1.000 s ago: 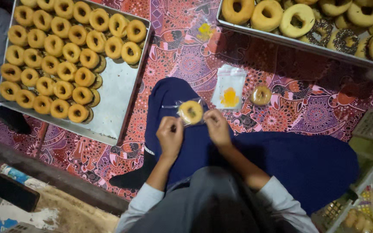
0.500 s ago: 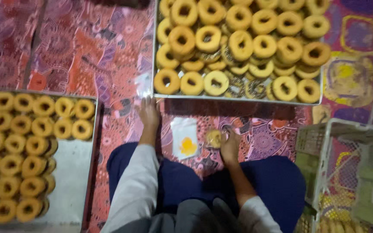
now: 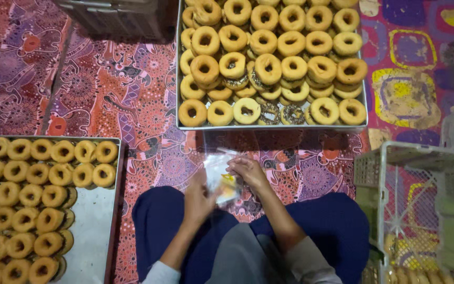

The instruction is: The person sits on a patterned floor mat and repeatedly picks donuts from a metal tray, places them into small clear plastic bags, and sets the filled bags into a white plastic basket. The person handles donuts one at a time, using both hands to open bags and insert the donuts.

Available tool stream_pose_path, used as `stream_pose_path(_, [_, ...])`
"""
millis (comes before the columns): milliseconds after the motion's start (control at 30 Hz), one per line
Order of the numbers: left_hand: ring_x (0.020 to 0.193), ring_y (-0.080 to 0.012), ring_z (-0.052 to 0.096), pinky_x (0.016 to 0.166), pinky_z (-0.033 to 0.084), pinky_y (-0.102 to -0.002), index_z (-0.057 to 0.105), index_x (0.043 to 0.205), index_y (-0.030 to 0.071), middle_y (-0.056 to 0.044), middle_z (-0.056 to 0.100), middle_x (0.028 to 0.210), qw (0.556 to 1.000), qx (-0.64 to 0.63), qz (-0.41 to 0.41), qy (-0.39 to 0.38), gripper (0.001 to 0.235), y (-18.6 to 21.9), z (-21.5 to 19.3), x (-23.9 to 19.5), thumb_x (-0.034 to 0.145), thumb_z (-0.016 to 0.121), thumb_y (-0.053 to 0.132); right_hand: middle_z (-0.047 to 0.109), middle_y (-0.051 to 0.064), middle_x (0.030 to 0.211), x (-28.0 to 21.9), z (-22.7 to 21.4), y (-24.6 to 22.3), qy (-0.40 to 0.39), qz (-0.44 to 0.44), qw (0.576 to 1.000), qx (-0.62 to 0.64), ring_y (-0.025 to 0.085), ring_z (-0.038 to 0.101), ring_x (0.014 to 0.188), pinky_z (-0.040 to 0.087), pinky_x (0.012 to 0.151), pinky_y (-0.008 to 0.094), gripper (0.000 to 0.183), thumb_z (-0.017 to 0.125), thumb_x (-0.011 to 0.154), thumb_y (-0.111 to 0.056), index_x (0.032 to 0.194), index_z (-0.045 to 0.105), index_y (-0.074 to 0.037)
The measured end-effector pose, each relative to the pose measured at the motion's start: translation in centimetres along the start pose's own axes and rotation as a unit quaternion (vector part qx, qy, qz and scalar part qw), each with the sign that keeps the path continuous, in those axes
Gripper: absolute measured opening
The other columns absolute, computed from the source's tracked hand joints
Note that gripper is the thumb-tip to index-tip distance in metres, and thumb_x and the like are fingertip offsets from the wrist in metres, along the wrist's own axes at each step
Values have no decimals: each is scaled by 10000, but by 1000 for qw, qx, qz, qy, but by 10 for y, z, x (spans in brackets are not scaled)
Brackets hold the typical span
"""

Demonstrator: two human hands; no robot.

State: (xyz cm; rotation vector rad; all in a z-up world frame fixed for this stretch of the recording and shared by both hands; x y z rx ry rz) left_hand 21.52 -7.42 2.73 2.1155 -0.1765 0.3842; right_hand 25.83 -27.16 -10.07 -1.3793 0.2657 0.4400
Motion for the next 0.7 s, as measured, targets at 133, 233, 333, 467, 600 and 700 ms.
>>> stream_pose_path(133, [499,-130,520,463,401,-293,722,1141,48,-81,660,749,872,-263,-375,-175,342,-54,37,-6,894,780,277,770,168,960,-51,7,-31,-43,0,998,-53,206,748,823,646,739,347,270,718,949,-171,1109,743,44])
stream_pose_path(233, [486,-90,444,455,377,-284,813,1071,-31,-63,781,857,905,-248,-297,-179,291,-44,43,7,949,768,230,779,132,1034,-78,13,-76,-53,-74,992,-92,187,761,939,618,859,334,315,737,911,-180,1178,714,-15])
stream_pose_path(333, [576,-128,719,544,550,-304,771,1001,20,-63,773,778,964,-113,-174,-166,192,-9,37,4,924,728,190,674,121,1223,-111,10,-120,49,-227,956,-182,224,663,1141,598,884,359,571,782,865,-189,1370,564,-35])
stream_pose_path(467, [760,-215,758,688,596,-318,671,962,2,-120,736,839,981,-136,-13,-141,112,44,20,9,923,688,106,786,115,1032,-124,26,-151,29,-278,883,-377,273,757,956,584,851,387,198,724,895,-166,1055,768,-58])
stream_pose_path(600, [752,-263,752,680,584,-337,660,939,-5,-152,724,846,991,-76,-17,-108,131,57,7,16,825,691,52,764,143,1030,-141,40,-174,19,-346,853,-391,320,725,984,558,877,415,162,727,889,-125,1022,757,-38])
stream_pose_path(700, [712,-264,736,669,565,-355,687,971,5,-148,726,842,994,-23,-101,-34,115,48,3,15,867,693,53,727,182,1114,-168,45,-180,88,-386,847,-353,353,685,1052,522,937,450,233,681,894,-79,1111,705,4])
Point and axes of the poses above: each hand's wrist, its own x-axis towards the middle knuckle, its own z-axis out of the palm, y = z × x, the point moved 7 cm from there along x, towards the middle knuckle
